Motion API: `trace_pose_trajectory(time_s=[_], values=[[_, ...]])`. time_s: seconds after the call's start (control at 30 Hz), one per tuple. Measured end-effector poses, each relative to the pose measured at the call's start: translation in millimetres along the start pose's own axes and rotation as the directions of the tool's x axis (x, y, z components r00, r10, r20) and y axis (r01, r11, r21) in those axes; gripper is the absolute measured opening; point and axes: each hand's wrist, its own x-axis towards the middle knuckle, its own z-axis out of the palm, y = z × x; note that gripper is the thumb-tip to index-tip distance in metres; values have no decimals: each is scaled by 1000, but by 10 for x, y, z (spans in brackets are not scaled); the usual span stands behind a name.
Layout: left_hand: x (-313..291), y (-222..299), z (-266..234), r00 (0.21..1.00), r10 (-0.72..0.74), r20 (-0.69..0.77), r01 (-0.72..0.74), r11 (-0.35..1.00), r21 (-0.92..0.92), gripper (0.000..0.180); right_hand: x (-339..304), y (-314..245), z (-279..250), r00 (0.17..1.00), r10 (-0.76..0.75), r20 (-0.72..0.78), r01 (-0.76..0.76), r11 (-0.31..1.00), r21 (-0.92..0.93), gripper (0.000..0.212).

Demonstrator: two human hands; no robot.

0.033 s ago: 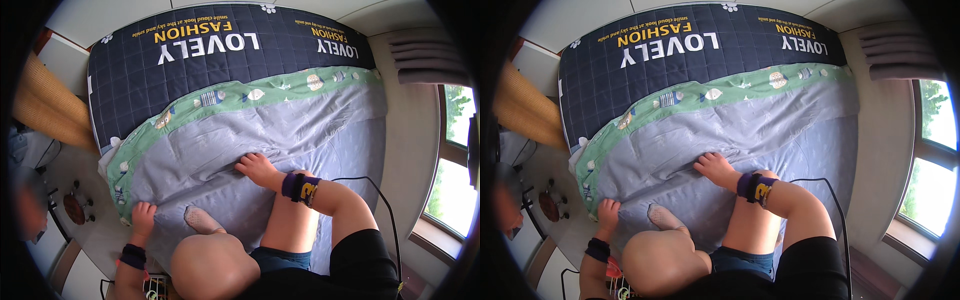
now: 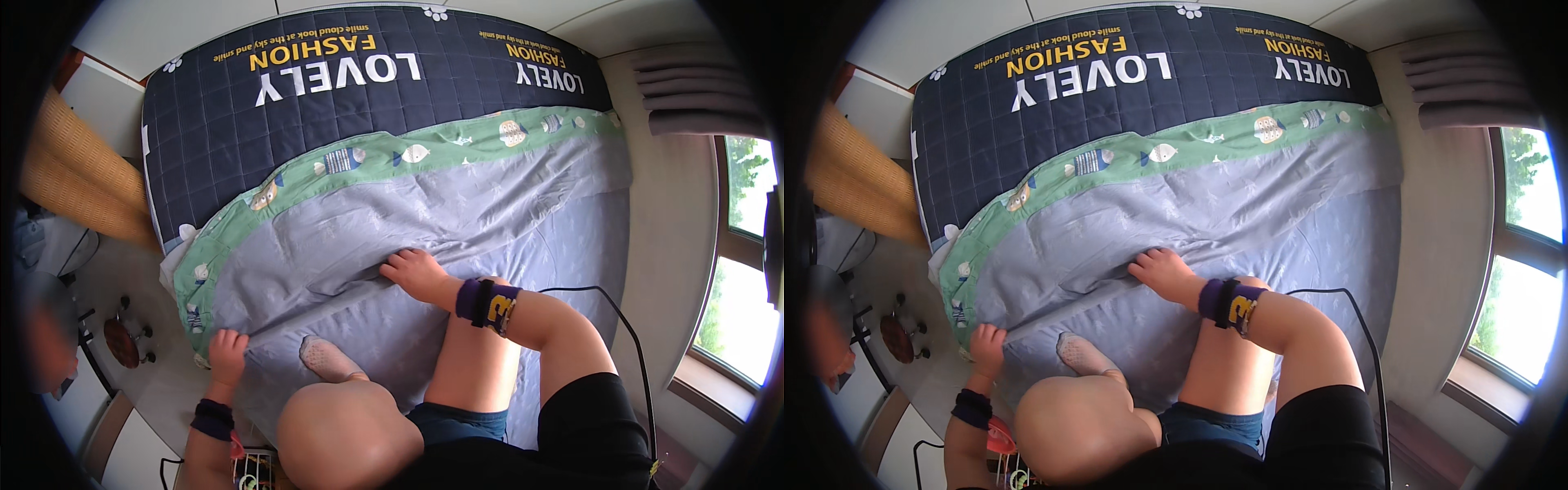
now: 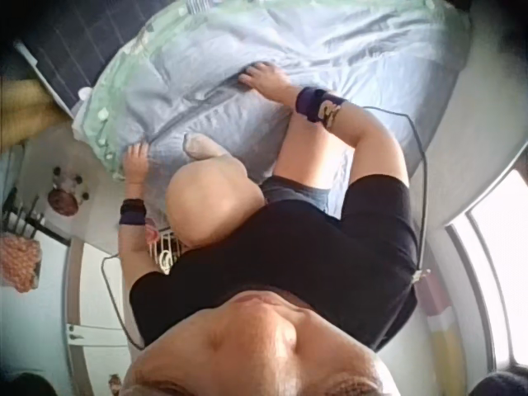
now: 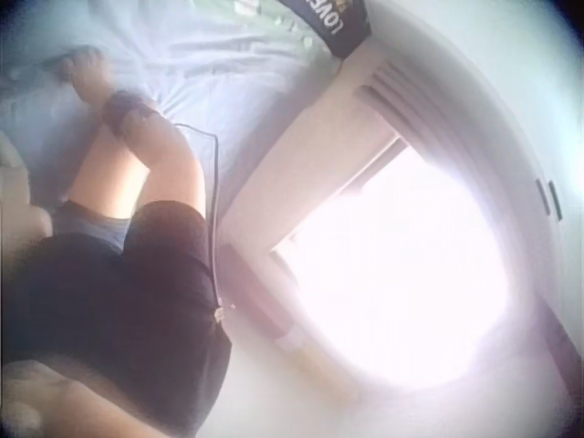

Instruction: The person makes a bed by unfolding a blue patterned sheet over a mattress, smoothing it out by hand, and tucking the edges under the mattress along multiple sides.

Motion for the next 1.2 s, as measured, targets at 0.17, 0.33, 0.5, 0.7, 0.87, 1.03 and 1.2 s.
trace_pose_trajectory(time_s=[0.17,0.33,0.5,0.7,0.87,1.03,1.2], values=[[-284,-275,-116,995,12,98,-14,1000,18,25,195,-97,-56,979,-76,188,31,972,235,35],[-75,6,-397,975,-116,190,169,941,-294,31,399,91,-349,963,-156,218,12,838,545,28],[27,-377,-244,885,-430,-180,408,901,-146,32,1136,367,-883,880,321,-350,-75,822,564,26],[173,-1024,146,487,-815,-314,778,569,-267,42,1830,760,-960,845,418,-334,-243,856,457,48],[240,-1118,134,417,-898,-141,799,436,-413,36,1988,906,-1009,858,487,-164,-395,829,396,31],[91,-1325,22,404,-883,-241,740,470,-482,22,2161,874,-1119,816,431,-384,-190,829,526,19],[92,-1304,33,455,-795,-401,750,585,-309,23,2274,712,-984,811,390,-437,-62,799,598,32]])
